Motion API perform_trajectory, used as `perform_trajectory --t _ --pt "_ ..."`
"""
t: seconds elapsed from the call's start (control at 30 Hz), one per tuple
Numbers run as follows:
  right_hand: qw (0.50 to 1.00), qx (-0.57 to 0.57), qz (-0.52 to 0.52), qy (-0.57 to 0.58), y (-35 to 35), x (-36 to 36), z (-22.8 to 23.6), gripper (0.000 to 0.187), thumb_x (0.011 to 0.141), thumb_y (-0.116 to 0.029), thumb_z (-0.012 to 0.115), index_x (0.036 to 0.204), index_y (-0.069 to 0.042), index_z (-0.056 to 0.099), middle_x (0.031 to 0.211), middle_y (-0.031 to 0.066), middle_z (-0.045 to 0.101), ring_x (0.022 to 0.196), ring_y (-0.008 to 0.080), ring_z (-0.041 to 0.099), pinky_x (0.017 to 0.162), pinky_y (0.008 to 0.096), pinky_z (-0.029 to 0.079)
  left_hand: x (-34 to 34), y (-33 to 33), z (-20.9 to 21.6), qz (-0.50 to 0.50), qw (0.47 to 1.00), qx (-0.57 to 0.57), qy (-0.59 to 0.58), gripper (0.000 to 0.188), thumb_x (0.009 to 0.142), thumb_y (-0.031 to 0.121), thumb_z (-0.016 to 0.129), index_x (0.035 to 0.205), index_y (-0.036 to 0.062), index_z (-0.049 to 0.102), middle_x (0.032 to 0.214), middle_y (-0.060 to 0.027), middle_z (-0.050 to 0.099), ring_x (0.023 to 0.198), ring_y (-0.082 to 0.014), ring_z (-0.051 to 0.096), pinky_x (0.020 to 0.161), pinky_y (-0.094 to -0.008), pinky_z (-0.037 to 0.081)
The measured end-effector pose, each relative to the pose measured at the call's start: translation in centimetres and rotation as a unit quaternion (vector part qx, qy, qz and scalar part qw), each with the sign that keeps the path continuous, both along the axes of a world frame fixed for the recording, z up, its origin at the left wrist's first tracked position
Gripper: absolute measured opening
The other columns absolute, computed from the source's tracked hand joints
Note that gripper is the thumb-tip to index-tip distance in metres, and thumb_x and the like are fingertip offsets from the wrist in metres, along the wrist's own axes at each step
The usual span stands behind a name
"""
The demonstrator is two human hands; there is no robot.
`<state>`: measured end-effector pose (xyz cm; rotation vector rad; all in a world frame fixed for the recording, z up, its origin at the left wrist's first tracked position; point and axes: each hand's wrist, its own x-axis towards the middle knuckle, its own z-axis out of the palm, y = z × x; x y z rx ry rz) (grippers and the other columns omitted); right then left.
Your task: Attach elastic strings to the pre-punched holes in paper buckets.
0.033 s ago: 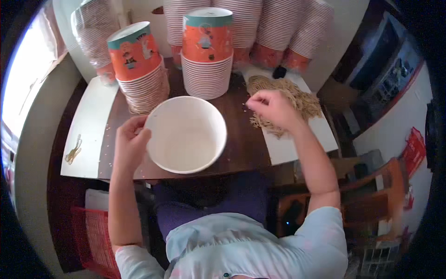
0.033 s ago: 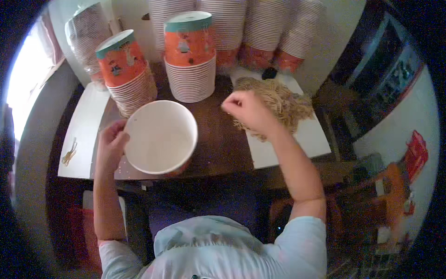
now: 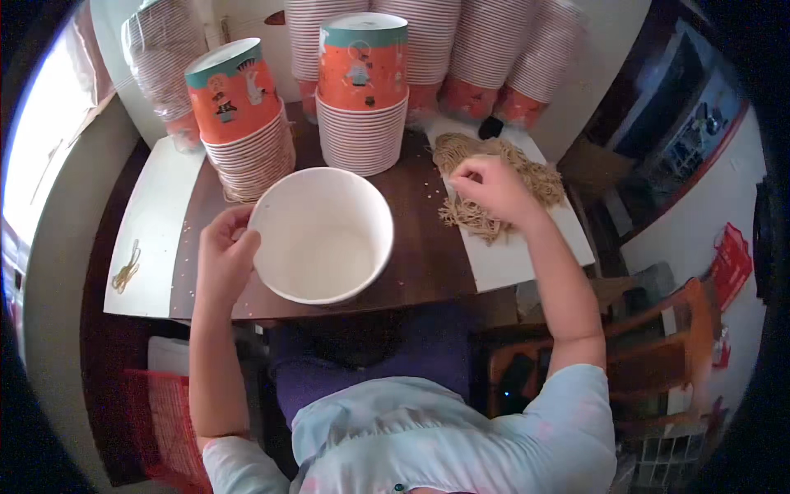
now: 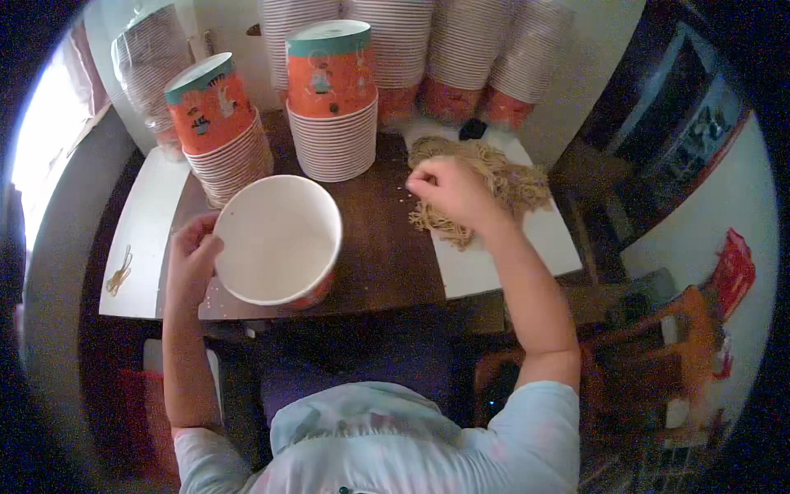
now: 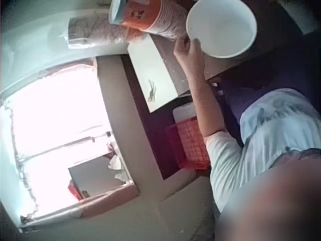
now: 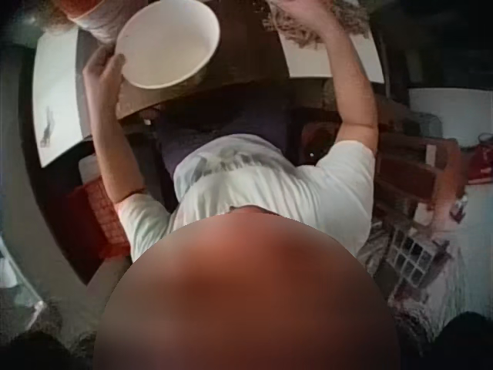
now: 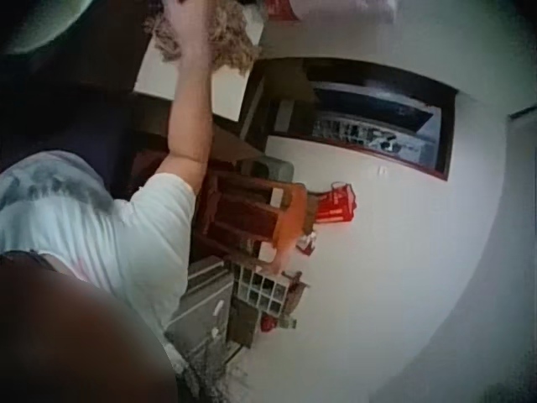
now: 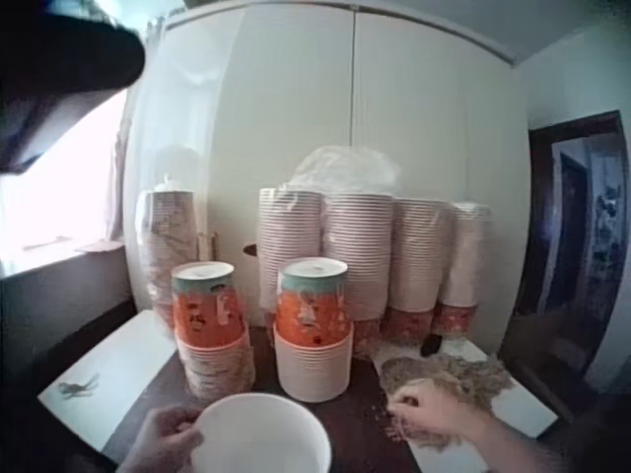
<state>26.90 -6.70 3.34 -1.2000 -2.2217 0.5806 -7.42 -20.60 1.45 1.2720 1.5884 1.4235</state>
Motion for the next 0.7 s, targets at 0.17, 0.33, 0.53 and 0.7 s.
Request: perform_trajectory --t 0.17,0.33,0.53,0.7 --pt "0.989 0.022 0.040 -0.138 0.7 3.5 -1.5 0.015 0.076 -0.015 0.064 0.076 0.000 0.064 0.076 0.0132 0.063 0.071 0.0256 0.061 0.067 0.0371 0.048 0.3 -0.5 -0.9 0.021 0.998 -0.008 -0.054 0.041 0.076 0.001 0.050 0.116 -0.0062 0.055 0.098 -0.0080 0.064 0.064 -0.0051 0.054 0.048 -0.0193 0.041" --pt "0.983 0.080 -0.012 -0.166 2.1 4.4 -3.8 0.013 0.074 -0.016 0.063 0.073 -0.004 0.067 0.075 0.0147 0.062 0.075 0.0311 0.061 0.070 0.0401 0.049 1.0 -1.5 -0.5 0.008 0.998 -0.020 -0.058 0.044 0.076 0.002 0.050 0.120 -0.0057 0.053 0.106 -0.0093 0.062 0.056 -0.0052 0.053 0.044 -0.0193 0.040" --pt "0.964 0.045 -0.063 -0.255 4.7 2.0 -4.1 0.017 0.069 -0.024 0.065 0.072 -0.008 0.070 0.080 0.0160 0.066 0.076 0.0337 0.063 0.070 0.0422 0.050 1.6 -2.3 -0.4 0.012 0.999 -0.022 -0.045 0.043 0.082 0.009 0.058 0.121 -0.0045 0.052 0.107 -0.0091 0.062 0.056 -0.0055 0.053 0.044 -0.0196 0.040" --pt "0.921 0.065 -0.089 -0.373 7.8 0.8 -7.1 0.018 0.067 -0.026 0.067 0.073 -0.010 0.071 0.075 0.0141 0.067 0.074 0.0309 0.065 0.070 0.0406 0.051 0.9 -3.2 -0.9 0.052 0.998 0.015 0.033 0.040 0.084 0.012 0.065 0.119 -0.0020 0.054 0.104 -0.0065 0.062 0.057 -0.0036 0.049 0.048 -0.0192 0.039"
